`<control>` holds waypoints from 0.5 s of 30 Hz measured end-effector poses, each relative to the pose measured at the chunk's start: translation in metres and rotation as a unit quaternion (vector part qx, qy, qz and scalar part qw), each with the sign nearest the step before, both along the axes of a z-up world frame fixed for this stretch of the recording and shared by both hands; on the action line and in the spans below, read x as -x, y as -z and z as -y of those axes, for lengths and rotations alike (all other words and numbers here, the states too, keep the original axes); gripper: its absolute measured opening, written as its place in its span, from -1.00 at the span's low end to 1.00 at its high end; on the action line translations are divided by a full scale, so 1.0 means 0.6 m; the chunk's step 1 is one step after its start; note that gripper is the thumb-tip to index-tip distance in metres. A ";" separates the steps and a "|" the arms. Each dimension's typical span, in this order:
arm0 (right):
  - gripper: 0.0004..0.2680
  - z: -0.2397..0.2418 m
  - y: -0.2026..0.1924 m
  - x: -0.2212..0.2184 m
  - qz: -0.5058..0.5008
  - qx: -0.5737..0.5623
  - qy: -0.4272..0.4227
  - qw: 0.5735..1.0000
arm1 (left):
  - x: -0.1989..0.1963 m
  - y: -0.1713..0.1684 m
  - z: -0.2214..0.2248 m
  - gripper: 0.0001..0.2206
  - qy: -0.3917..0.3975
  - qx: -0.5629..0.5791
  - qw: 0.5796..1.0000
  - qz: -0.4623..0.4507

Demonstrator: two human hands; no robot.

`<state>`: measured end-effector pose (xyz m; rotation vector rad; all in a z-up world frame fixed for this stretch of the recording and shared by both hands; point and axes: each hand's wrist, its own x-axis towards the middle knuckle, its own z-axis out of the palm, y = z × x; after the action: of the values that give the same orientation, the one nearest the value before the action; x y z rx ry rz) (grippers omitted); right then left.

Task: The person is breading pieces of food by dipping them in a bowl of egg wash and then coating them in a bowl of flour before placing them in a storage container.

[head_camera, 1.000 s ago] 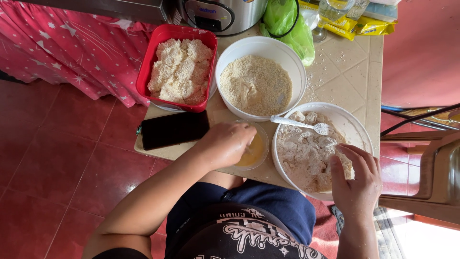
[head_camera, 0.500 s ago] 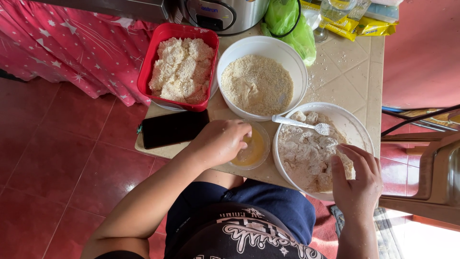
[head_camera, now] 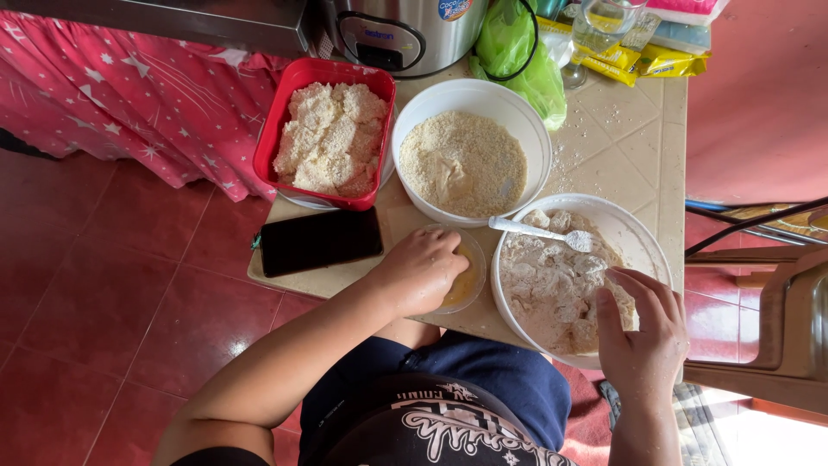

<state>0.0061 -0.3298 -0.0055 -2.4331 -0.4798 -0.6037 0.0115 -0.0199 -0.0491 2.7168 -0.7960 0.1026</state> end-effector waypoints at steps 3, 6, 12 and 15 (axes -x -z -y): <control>-0.87 -0.002 -0.004 0.001 -0.011 -0.004 0.007 1.000 | -0.001 0.005 0.002 -0.88 0.004 -0.006 1.000 0.024; -0.86 -0.004 -0.007 0.002 -0.017 -0.008 0.013 1.000 | -0.005 -0.005 0.004 -0.80 0.005 -0.016 0.999 -0.037; -0.86 -0.006 -0.011 0.002 -0.016 -0.015 0.010 1.000 | 0.005 -0.012 -0.003 -0.87 -0.028 -0.129 0.991 0.005; -0.86 -0.005 -0.010 0.001 -0.012 -0.021 0.010 1.000 | 0.001 -0.007 -0.003 -0.87 -0.031 -0.165 0.985 -0.045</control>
<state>0.0053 -0.3268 0.0004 -2.4058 -0.4291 -0.5854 0.0109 -0.0179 -0.0446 3.0320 -0.7593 -0.1509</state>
